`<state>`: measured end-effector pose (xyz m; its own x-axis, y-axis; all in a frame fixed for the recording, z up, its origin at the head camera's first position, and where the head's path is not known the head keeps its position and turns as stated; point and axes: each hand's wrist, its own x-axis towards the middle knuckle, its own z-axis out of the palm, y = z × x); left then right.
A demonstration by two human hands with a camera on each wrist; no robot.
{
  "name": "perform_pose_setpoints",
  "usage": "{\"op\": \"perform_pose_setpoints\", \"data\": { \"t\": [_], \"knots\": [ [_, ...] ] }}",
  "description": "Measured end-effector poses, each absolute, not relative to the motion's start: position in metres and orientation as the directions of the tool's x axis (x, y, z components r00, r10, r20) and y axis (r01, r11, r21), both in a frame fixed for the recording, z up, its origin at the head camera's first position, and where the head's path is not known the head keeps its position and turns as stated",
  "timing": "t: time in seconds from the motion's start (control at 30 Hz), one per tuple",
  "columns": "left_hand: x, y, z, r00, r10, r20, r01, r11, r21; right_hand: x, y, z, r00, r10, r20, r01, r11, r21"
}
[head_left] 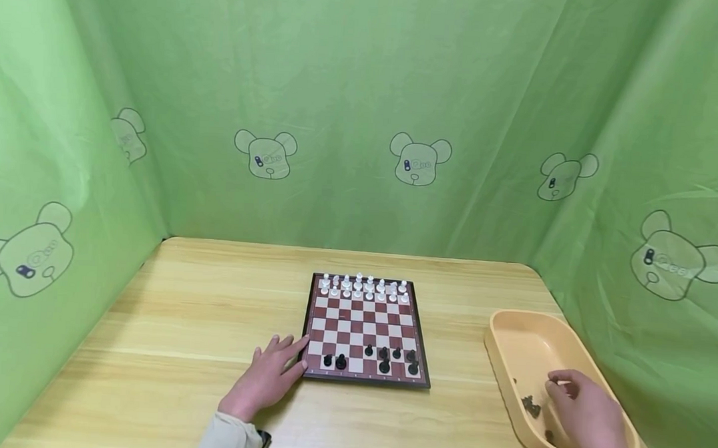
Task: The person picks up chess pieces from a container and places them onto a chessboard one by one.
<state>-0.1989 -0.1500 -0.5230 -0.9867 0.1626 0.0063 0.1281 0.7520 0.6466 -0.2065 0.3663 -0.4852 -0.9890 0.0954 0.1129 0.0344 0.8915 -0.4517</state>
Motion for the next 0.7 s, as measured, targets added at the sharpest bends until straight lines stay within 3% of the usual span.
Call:
{"op": "perform_pose_setpoints", "data": {
  "t": [0.27, 0.47, 0.7],
  "knots": [
    [-0.199, -0.150, -0.522, -0.986, 0.166, 0.003, 0.129, 0.753, 0.645, -0.195, 0.325, -0.466, -0.913, 0.253, 0.320, 0.031, 0.825, -0.565],
    [-0.200, -0.149, -0.522, -0.986, 0.166, 0.002, 0.128, 0.752, 0.646, -0.193, 0.278, -0.448, -0.851, 0.387, 0.354, 0.008, 0.684, -0.730],
    [-0.198, -0.149, -0.521, -0.987, 0.164, -0.006, 0.121, 0.753, 0.646, -0.194, 0.227, -0.439, -0.817, 0.321, 0.479, -0.271, 0.519, -0.811]
  ]
}}
